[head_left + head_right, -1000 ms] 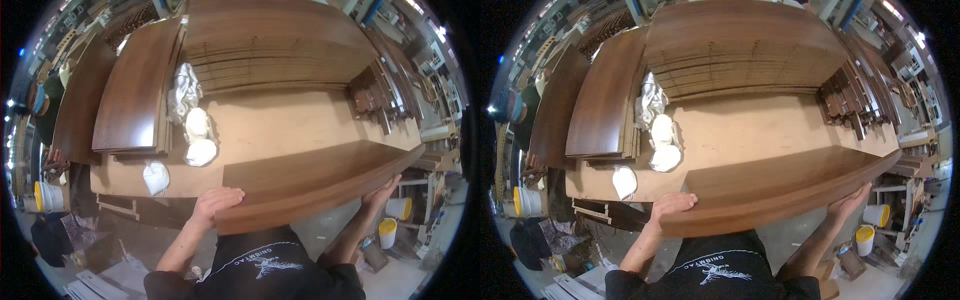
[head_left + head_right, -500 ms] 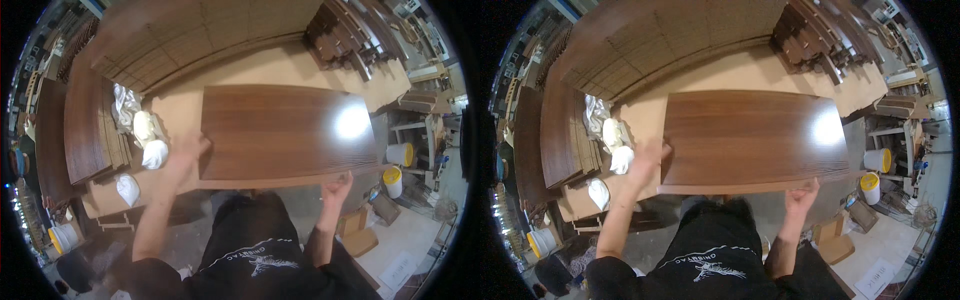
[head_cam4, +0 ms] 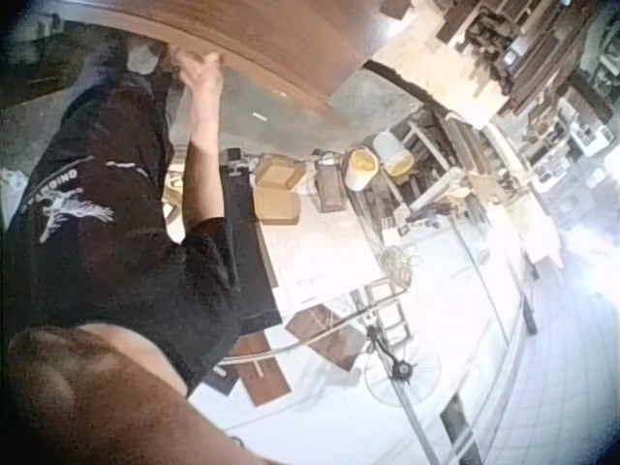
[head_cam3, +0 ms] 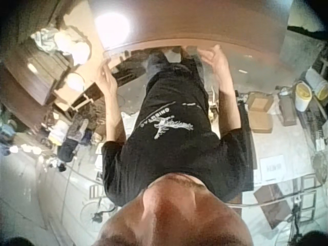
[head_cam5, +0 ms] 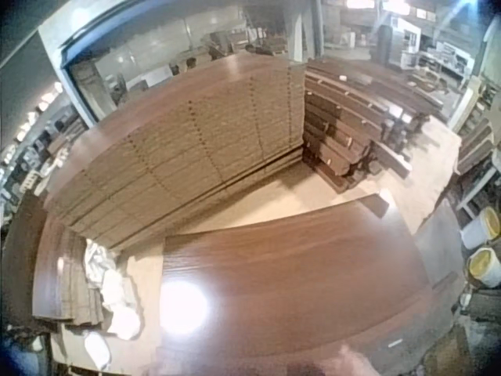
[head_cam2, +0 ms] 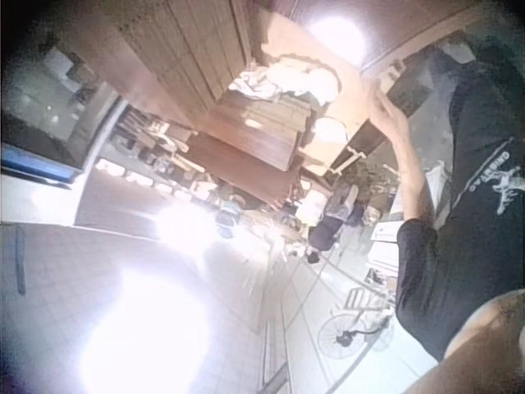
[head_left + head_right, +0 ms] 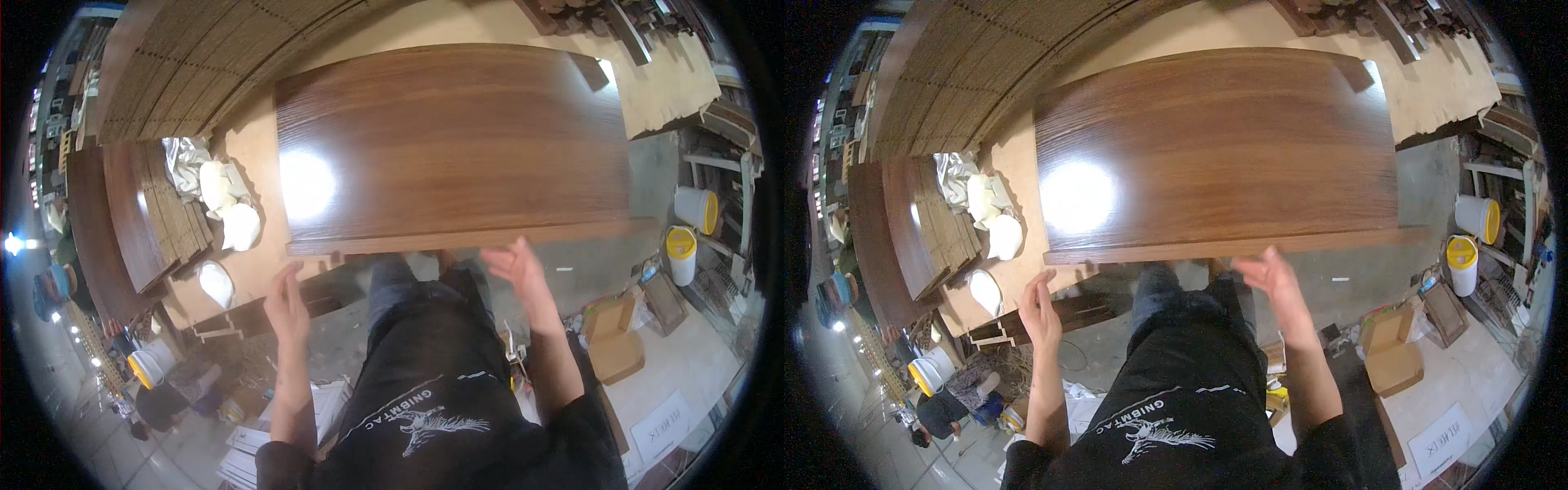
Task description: Applying wood glue from a bag to the edges of boards and wiping away excess glue with a cloth.
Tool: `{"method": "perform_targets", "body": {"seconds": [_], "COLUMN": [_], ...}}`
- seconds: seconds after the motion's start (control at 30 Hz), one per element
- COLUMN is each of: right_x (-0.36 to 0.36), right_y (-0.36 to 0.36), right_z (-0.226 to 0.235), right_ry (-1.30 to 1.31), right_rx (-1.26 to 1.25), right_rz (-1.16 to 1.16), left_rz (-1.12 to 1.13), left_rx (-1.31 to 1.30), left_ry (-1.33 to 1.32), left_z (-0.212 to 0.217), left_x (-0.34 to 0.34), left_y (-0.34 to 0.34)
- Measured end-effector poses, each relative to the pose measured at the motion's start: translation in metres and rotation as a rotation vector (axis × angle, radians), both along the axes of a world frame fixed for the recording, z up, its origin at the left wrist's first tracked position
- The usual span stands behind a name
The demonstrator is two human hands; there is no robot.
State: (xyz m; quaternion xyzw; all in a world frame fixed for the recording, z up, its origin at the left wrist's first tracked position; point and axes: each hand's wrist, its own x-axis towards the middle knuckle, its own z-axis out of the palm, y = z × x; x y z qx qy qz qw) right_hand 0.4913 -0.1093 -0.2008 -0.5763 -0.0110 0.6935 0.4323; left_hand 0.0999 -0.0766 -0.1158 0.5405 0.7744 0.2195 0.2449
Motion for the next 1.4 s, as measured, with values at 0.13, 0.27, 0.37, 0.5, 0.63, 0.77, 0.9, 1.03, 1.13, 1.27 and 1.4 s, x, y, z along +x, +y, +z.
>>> {"method": "perform_targets", "body": {"seconds": [0.13,0.27,0.37,0.5,0.63,0.77,0.9,1.03,1.13,1.27,1.4], "right_x": [-0.014,-0.04,-0.055,-0.091,-0.12,-0.133,-0.152,-0.164,-0.17,-0.185,-0.214], "right_y": [-0.006,0.01,0.015,0.026,0.026,0.029,0.026,0.032,0.034,0.043,0.064], "right_z": [0.041,0.064,0.073,0.071,0.073,0.082,0.084,0.093,0.101,0.094,0.114], "right_ry": [-0.167,-0.12,-0.235,-0.397,-0.727,-0.793,-0.815,-0.903,-0.892,-0.944,-0.886], "right_rx": [0.217,0.171,0.194,0.242,0.491,0.415,0.45,0.5,0.368,0.567,0.429], "right_rz": [0.679,0.671,0.653,0.891,1.072,1.019,0.967,0.966,0.907,0.9,1.037], "left_rz": [0.069,0.059,0.027,0.205,0.048,-0.101,-0.051,-0.082,-0.165,-0.03,0.155], "left_rx": [0.072,0.009,-0.025,0.024,0.08,0.072,0.15,0.321,0.398,0.496,0.508], "left_ry": [-0.125,-0.22,-0.214,-0.156,-0.236,-0.29,-0.461,-0.6,-0.264,-0.131,0.374], "left_z": [0.004,-0.001,-0.017,-0.03,-0.045,-0.057,-0.059,-0.061,-0.045,-0.01,-0.005], "left_x": [0.01,0.008,0.009,-0.003,-0.04,-0.041,-0.059,-0.074,-0.09,-0.135,-0.197], "left_y": [-0.015,-0.023,-0.02,-0.023,-0.01,0.03,0.049,0.068,0.121,0.193,0.243]}}
